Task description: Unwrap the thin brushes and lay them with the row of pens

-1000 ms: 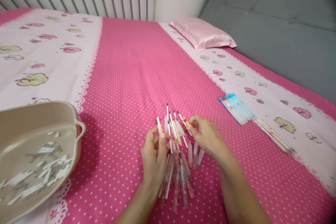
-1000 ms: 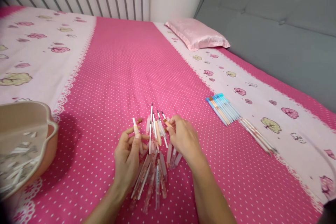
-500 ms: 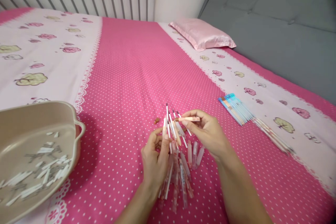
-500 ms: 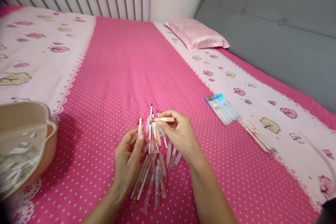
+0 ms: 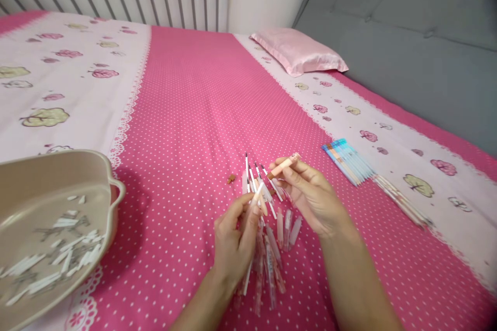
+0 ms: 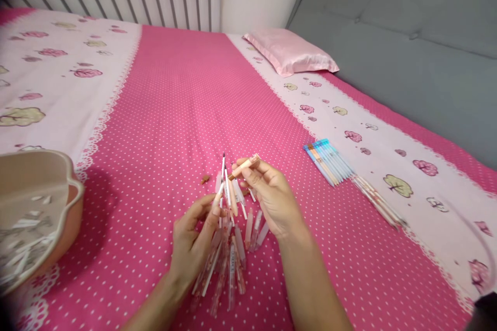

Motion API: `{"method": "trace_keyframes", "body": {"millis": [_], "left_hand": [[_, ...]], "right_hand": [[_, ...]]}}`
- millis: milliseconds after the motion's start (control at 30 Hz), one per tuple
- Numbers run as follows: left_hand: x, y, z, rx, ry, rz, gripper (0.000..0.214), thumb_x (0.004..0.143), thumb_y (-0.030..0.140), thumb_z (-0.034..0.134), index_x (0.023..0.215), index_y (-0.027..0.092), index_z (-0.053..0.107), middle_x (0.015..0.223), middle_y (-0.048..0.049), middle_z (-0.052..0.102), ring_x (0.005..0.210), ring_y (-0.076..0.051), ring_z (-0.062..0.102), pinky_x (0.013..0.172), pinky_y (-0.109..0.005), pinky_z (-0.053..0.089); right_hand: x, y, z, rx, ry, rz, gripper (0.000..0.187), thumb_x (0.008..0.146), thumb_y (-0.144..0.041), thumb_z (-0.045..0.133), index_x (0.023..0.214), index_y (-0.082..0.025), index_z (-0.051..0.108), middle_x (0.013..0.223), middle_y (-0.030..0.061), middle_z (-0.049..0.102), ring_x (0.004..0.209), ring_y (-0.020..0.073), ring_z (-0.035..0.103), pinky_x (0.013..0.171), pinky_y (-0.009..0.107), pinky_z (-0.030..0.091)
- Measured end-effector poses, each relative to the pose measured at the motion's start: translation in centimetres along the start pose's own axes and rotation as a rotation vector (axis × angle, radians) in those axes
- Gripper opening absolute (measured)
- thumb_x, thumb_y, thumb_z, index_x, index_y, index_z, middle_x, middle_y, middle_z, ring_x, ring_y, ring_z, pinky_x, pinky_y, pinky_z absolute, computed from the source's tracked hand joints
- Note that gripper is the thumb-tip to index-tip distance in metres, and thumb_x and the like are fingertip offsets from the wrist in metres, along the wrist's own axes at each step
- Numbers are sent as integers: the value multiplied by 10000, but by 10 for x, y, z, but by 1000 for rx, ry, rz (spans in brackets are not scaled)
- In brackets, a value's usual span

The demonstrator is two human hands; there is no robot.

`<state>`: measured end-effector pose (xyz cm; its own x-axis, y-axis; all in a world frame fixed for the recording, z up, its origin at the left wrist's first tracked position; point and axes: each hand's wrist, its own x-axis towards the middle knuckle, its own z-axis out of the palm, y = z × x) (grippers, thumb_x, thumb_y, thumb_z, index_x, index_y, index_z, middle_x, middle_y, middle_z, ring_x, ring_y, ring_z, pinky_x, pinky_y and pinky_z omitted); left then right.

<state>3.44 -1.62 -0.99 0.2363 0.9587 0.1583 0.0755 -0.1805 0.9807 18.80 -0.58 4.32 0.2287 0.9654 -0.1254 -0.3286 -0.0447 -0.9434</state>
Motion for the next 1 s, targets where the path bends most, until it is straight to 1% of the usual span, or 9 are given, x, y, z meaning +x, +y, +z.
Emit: {"method": "trace_keyframes", "body": {"millis": [133,267,433,567,667,800,1000], "left_hand": [[1,0,0,10,-27,33,233,899,287,482,1075,203,608,743,-2,632,651,-132,583,582,-222,425],[1,1,-1,21,-29,44,227,901,280,478,1069,204,611,762,-2,638,654,-128,581,591,-222,426],[1,2,-2,29,-37,49,238,899,283,478,1079,207,614,750,3,645,625,-123,572,566,-216,420],[1,0,-2,23,-30,42,249,899,288,478,1095,210,610,740,9,645,599,-115,562,551,-211,415],[1,1,-1,31,-25,21,255,903,295,467,1095,203,608,732,8,640,591,-114,556,544,-211,408],[1,4,-2,41,-20,21,247,909,289,450,1070,194,611,733,4,631,637,-125,575,584,-218,422],[2,4,-1,46,-14,19,239,916,288,436,1064,197,600,726,13,623,571,-104,533,545,-209,401]], "right_hand": [[-1,0,3,-20,-37,-34,156,761,-294,687,905,-234,688,882,11,686,888,137,618,840,271,442],[-1,-1,5,-83,-47,-42,166,766,-303,682,915,-229,682,850,6,683,863,131,619,874,283,438],[-2,2,6,-102,-74,-44,163,776,-324,671,910,-232,671,856,9,676,844,134,619,857,295,455],[-2,5,5,-141,-122,-51,164,798,-308,649,951,-251,666,846,-7,669,823,109,610,846,271,456],[-3,5,6,-174,-170,-23,184,813,-309,632,987,-259,662,860,-11,665,821,98,609,828,256,463],[-4,6,9,-224,-235,19,226,800,-299,649,1021,-256,650,903,1,671,867,114,620,839,266,464],[-4,6,10,-256,-259,42,258,798,-286,649,1051,-240,628,950,22,674,876,131,623,833,284,467]]}}
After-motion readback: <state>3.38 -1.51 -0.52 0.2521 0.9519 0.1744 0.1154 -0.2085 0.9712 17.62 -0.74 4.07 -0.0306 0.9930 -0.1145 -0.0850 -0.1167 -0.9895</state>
